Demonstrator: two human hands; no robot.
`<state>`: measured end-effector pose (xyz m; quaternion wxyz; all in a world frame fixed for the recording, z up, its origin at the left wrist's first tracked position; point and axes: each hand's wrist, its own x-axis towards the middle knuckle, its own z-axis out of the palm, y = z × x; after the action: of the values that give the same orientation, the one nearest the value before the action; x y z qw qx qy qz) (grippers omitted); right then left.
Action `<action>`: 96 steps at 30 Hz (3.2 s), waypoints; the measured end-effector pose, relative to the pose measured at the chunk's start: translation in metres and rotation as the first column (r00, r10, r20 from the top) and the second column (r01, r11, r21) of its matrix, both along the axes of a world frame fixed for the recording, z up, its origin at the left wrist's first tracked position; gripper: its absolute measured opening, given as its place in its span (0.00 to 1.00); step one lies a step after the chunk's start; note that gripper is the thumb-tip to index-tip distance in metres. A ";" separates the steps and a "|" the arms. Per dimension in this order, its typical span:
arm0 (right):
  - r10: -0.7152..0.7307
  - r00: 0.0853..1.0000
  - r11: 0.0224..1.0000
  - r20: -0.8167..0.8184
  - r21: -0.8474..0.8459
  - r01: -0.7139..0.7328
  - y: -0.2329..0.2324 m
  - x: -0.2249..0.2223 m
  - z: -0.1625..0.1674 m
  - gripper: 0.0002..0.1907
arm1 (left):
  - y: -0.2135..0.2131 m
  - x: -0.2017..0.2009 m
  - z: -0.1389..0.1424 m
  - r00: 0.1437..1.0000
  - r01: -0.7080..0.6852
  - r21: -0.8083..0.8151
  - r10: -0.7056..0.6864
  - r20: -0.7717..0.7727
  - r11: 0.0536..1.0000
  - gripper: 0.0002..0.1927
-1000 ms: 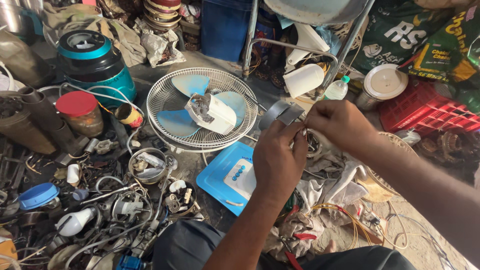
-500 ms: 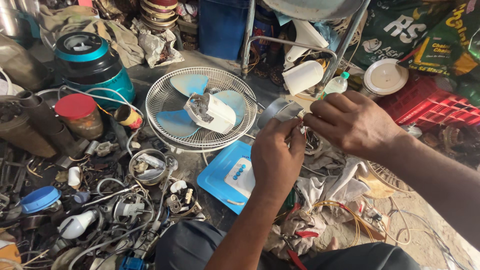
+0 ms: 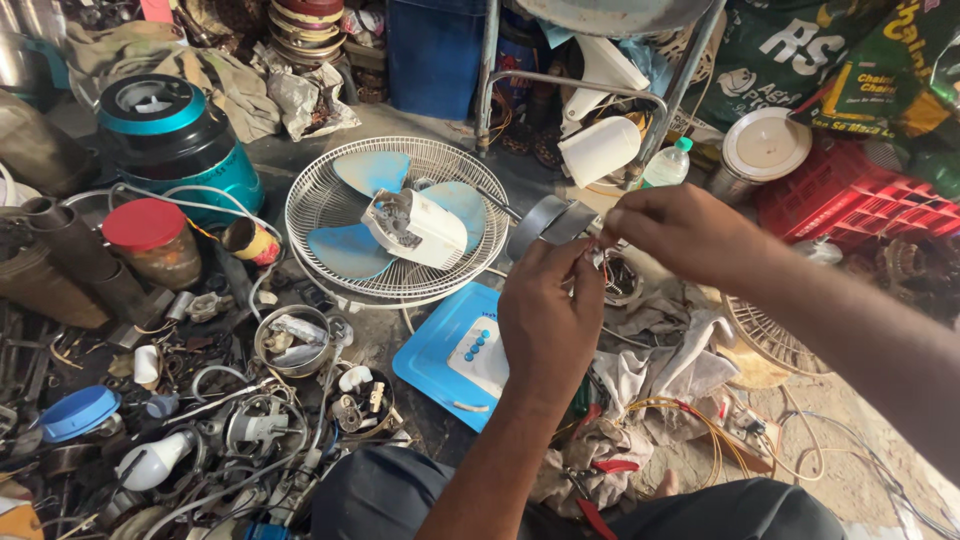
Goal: The person repairs a fan motor by stripping wires, twisting connections, and using pliers and a screwdriver. They repeatedly test the motor by plugging and unplugging a power cord, adjusting internal components, and securing the motor housing.
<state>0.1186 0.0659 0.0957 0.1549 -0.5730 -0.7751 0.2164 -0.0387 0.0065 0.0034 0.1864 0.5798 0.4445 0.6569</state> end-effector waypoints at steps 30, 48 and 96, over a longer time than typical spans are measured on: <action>0.196 0.718 0.576 0.668 0.514 -0.636 -0.021 -0.008 0.007 0.16 | 0.001 -0.005 -0.005 1.000 -0.018 0.018 0.017 0.021 1.000 0.08; 0.356 0.807 0.704 0.471 0.433 -0.563 0.002 -0.003 -0.005 0.09 | 0.000 0.002 -0.010 0.999 -0.040 0.055 0.041 -0.005 0.998 0.08; -0.386 0.876 0.922 -0.290 -0.095 0.375 -0.161 0.163 -0.335 0.14 | 0.004 -0.005 0.062 0.781 0.020 -0.009 -0.022 -0.625 1.000 0.03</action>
<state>0.2820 -0.0950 -0.2390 0.3010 -0.6767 -0.6103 0.2811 -0.0442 0.0106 0.0655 0.0365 0.7693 0.4752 0.4255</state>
